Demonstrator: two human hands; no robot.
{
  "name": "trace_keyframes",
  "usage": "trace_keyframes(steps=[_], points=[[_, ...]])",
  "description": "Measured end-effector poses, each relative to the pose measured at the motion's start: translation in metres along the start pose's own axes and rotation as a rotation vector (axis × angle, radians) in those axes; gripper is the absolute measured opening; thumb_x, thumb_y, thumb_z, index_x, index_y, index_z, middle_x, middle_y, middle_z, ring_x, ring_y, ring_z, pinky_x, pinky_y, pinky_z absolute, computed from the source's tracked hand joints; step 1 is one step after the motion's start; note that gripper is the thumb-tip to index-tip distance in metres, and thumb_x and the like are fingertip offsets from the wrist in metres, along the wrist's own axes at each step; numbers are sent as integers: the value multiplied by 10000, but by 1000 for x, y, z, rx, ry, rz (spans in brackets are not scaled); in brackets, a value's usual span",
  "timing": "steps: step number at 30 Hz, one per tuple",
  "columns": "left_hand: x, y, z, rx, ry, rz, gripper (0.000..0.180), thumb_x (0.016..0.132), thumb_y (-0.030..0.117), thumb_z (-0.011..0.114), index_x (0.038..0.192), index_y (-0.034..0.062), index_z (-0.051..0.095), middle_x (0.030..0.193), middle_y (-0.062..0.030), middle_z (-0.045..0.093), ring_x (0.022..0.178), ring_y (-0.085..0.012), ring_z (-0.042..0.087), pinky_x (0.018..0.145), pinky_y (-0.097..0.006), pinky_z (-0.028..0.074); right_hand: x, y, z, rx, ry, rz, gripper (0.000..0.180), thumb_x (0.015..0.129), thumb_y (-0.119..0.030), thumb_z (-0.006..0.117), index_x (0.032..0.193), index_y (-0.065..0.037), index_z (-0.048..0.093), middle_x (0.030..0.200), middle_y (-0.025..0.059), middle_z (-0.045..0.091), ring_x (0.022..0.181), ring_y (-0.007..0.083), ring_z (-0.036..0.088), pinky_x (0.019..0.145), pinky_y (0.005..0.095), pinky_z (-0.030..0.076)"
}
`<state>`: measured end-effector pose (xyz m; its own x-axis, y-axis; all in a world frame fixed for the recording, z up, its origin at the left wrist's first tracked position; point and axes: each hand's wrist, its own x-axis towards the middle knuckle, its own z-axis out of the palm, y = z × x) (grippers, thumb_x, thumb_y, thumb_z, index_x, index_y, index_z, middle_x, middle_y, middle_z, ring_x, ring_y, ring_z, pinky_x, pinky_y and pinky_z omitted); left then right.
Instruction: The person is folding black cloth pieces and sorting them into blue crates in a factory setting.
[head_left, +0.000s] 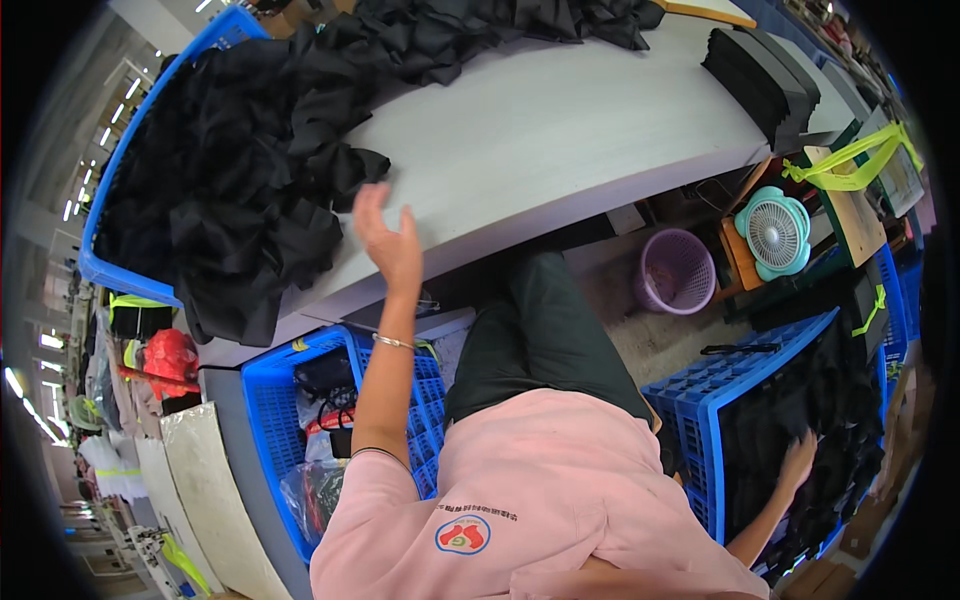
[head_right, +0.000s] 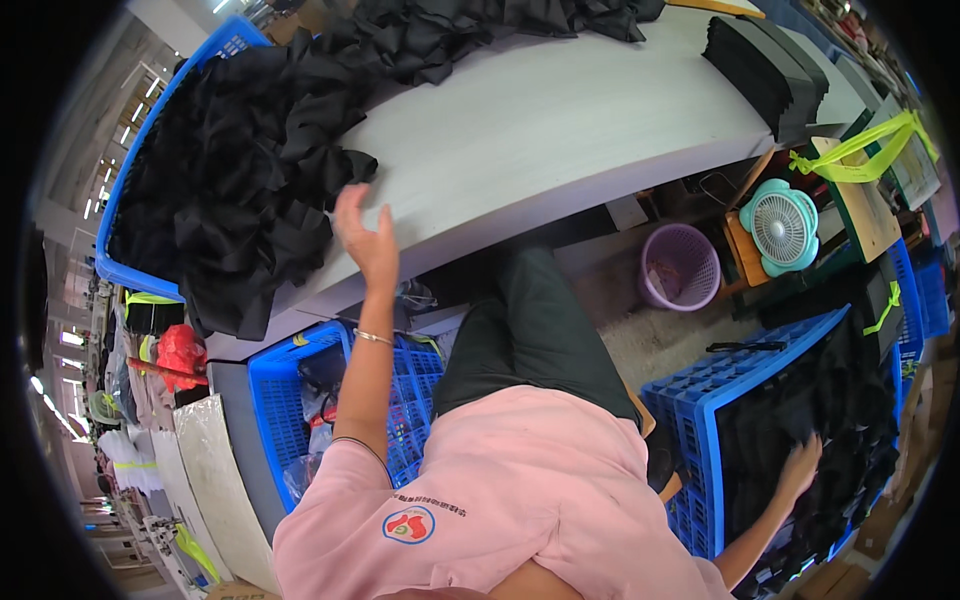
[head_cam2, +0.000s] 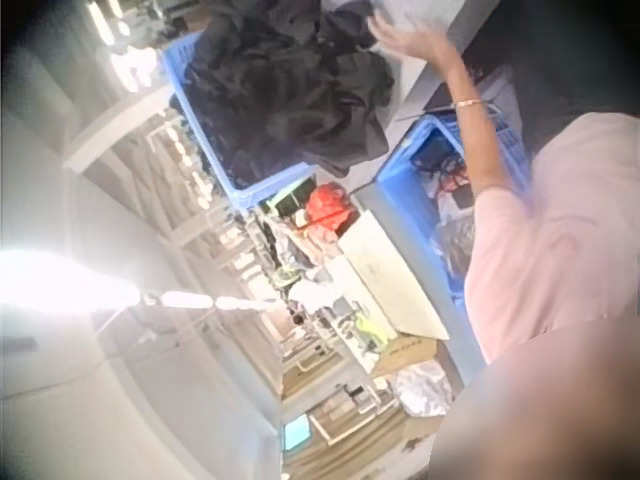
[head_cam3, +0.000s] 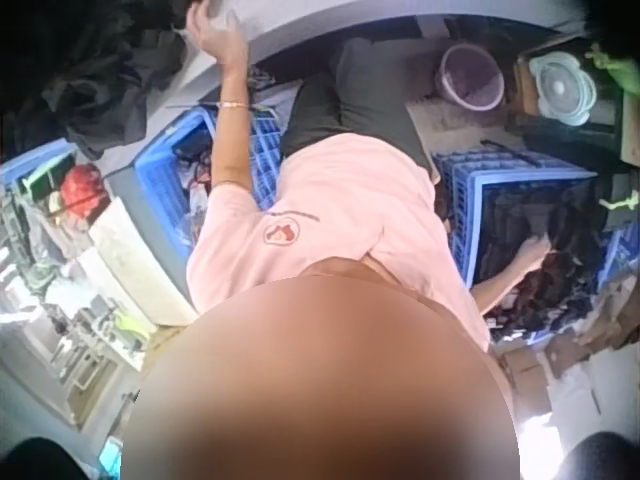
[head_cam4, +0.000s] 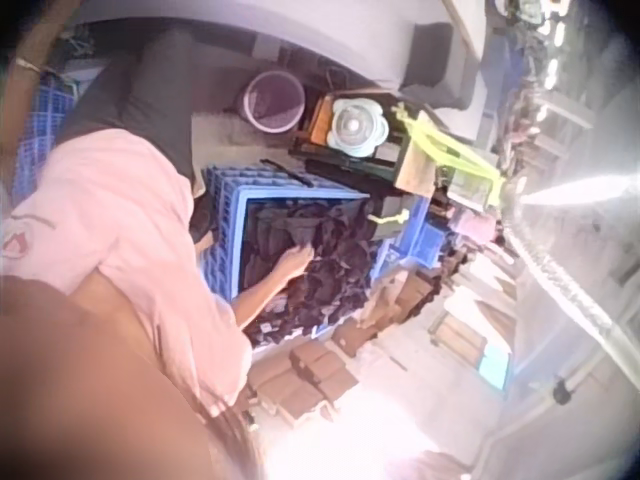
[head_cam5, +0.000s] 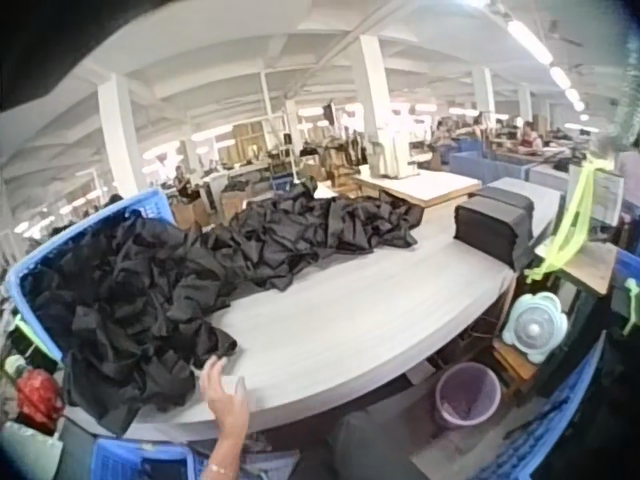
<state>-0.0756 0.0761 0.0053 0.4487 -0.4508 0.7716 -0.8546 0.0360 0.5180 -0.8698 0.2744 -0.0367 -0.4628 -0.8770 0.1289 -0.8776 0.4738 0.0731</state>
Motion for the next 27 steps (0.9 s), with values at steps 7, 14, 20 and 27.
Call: trace_keyframes(steps=[7,14,20,27], points=[[51,-107,4,416,-22,-24,216,796,130,751,978,34,687,1320,-141,537,1215,-363,455,1015,-441,388,18,-351,-74,346,68,-751,381,859,3,545,1235,-36,585,1422,166,500,1200,354,574,990,403,483],[19,32,20,-271,-113,-159,152,881,130,702,961,5,669,1150,-112,638,1084,-279,586,943,-359,453,-37,-554,-113,868,427,-1448,303,823,-22,621,1124,-5,642,1220,148,625,1064,304,632,935,392,517],[-22,85,19,-855,-349,-474,130,900,83,679,1007,13,700,1033,-57,682,961,-145,606,870,-265,469,-31,-635,-84,828,159,-1369,230,825,-30,588,1051,2,619,1129,148,635,883,294,663,766,382,549],[-33,83,24,-965,-358,-652,148,969,142,633,1018,8,671,929,25,636,836,-46,510,735,-208,430,-29,-627,-84,782,301,-1413,129,783,-33,634,908,-9,613,839,167,636,689,299,626,604,362,505]])
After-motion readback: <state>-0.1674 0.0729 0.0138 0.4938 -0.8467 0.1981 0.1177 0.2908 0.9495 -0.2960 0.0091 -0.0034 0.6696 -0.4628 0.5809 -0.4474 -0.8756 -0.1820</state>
